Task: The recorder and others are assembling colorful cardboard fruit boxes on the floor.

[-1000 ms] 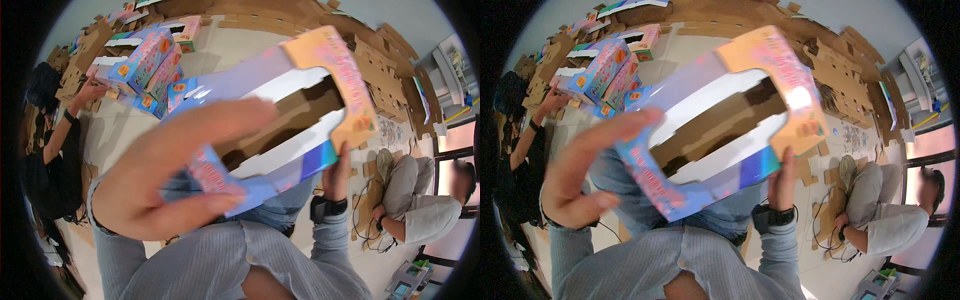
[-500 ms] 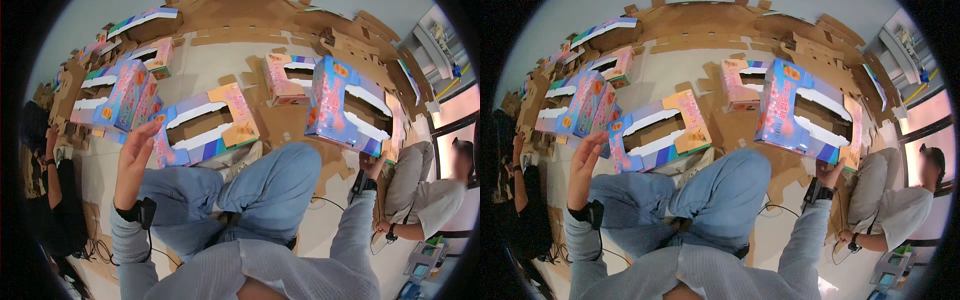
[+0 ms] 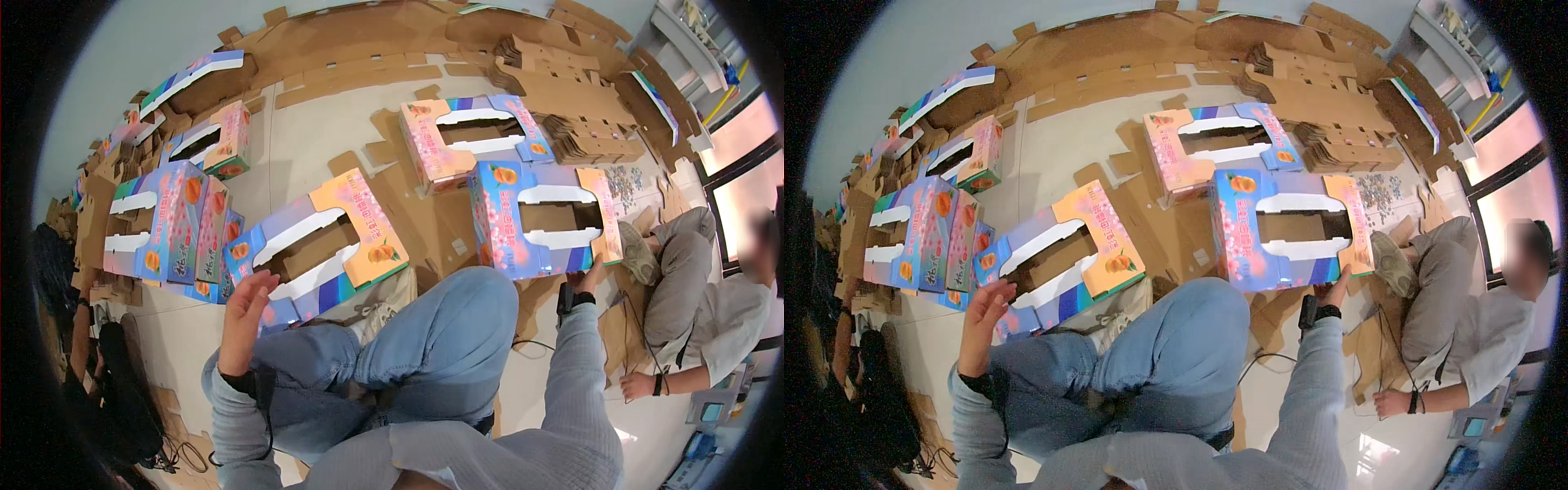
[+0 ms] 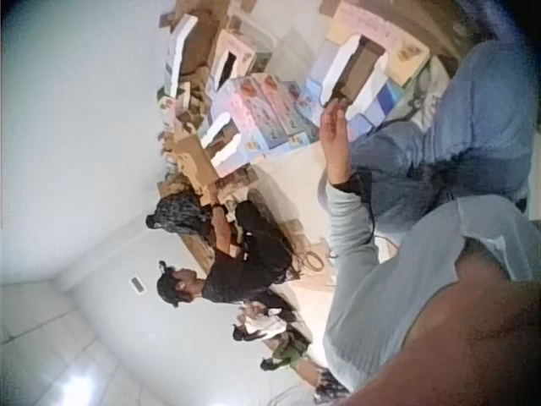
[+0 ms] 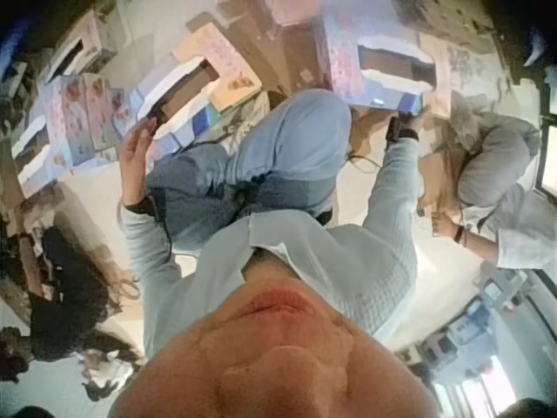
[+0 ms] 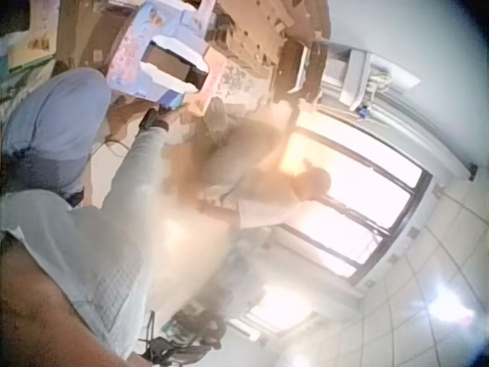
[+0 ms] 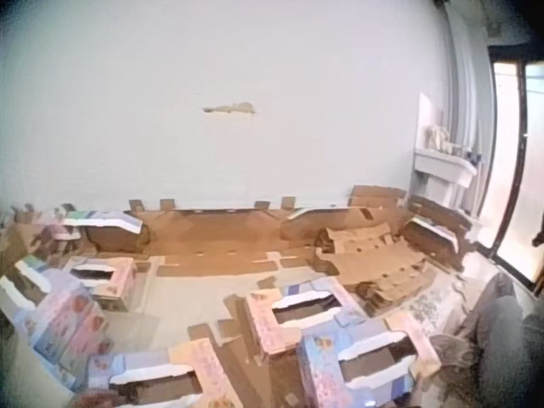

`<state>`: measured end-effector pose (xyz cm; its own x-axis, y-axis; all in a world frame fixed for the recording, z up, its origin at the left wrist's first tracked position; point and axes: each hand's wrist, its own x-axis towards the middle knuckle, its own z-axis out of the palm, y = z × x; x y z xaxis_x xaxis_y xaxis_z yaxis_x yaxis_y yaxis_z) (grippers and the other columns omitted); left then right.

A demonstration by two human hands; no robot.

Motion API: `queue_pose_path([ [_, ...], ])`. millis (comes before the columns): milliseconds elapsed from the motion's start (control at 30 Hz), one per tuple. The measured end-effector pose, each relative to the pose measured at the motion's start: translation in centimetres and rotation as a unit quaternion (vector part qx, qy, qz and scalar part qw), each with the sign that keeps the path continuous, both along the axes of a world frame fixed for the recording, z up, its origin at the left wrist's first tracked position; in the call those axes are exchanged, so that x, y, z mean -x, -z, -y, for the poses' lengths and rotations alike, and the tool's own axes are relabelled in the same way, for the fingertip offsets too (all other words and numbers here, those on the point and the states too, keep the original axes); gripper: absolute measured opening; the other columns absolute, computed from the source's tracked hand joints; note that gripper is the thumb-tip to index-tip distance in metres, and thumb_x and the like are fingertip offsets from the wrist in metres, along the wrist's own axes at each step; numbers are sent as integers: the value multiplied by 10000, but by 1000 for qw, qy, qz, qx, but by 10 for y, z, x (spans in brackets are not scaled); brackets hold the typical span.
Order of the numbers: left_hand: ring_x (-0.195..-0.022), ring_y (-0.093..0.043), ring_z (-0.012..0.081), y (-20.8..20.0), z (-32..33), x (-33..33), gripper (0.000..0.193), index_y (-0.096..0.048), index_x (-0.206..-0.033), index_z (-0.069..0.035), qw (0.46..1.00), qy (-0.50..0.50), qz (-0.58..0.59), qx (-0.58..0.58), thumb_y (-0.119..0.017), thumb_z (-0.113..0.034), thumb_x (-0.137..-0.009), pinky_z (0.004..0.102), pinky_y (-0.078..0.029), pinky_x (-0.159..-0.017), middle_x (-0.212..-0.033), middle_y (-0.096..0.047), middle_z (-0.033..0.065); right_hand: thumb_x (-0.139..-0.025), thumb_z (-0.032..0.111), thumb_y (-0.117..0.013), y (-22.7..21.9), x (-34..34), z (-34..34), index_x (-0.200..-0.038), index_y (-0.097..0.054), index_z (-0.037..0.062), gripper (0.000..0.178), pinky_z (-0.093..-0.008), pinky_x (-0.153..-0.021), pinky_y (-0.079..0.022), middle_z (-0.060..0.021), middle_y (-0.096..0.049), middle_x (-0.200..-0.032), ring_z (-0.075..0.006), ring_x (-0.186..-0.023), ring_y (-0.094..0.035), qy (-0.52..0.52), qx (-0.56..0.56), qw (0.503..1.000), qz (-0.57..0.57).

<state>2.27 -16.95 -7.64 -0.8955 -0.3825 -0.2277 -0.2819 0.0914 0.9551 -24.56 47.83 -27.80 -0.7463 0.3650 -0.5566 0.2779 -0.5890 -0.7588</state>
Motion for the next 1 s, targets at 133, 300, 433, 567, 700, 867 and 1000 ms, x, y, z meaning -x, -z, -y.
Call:
queue_pose_path([
  [133, -1132, -537, 176, 18, -2, 7, 370, -512, -1255, -61, 999, 2, 35, -4, -529, -273, -952, 313, -396, -936, -1198, -599, 65, -796, 665, -552, 2, -6, -5, -1123, -576, 102, 651, -311, -749, -515, -54, -644, -1004, -181, -873, -625, -12, -128, 992, 10],
  [300, -1094, -546, 161, 32, -2, 12, 336, -519, -1238, -58, 997, 8, 67, -22, -517, -235, -952, 294, -393, -911, -1169, -615, 70, -847, 617, -521, 14, -16, 4, -1161, -541, 40, 657, -317, -713, -532, -77, -642, -1012, -210, -855, -642, -31, -62, 997, -15],
  [433, -1115, -549, 176, 38, -5, 18, 358, -518, -1237, -72, 996, 28, 80, -30, -523, -285, -950, 316, -394, -919, -1177, -615, 72, -868, 624, -481, 36, 0, 26, -1168, -536, 21, 676, -348, -755, -531, -108, -634, -1050, -223, -890, -639, 48, -178, 981, 52],
  [567, -1101, -561, 181, 37, -6, 19, 343, -522, -1231, -67, 995, 32, 78, -52, -522, -268, -953, 315, -399, -916, -1163, -620, 77, -850, 666, -451, 55, 32, 42, -1160, -509, -73, 804, -386, -817, -510, -181, -614, -1088, -285, -932, -625, -64, -108, 991, -38],
  [700, -1095, -563, 181, 38, -6, 18, 324, -525, -1223, -58, 995, 35, 76, -57, -514, -246, -960, 308, -405, -914, -1155, -623, 80, -884, 516, -491, 41, 75, 60, -1210, -430, -124, 721, -459, -936, -430, -252, -570, -1143, -407, -1066, -543, -67, -636, 717, 278],
  [867, -1089, -562, 182, 46, -7, 21, 292, -526, -1215, -46, 994, 55, 65, -62, -498, -194, -965, 310, -409, -929, -1145, -620, 81, -793, 305, -656, -31, 111, 145, -1228, -421, -100, 639, -485, -1008, -349, -276, -498, -1219, -411, -1181, -441, -108, -862, 451, -205],
  [1000, -1081, -563, 188, 51, -7, 22, 267, -520, -1202, -10, 993, 78, 68, -54, -474, -124, -965, 310, -410, -951, -1132, -617, 90, -817, 418, -607, -44, 141, 272, -1264, -443, -39, 660, -501, -1022, -322, -269, -459, -1276, -409, -1208, -420, -276, -770, 532, -220],
])
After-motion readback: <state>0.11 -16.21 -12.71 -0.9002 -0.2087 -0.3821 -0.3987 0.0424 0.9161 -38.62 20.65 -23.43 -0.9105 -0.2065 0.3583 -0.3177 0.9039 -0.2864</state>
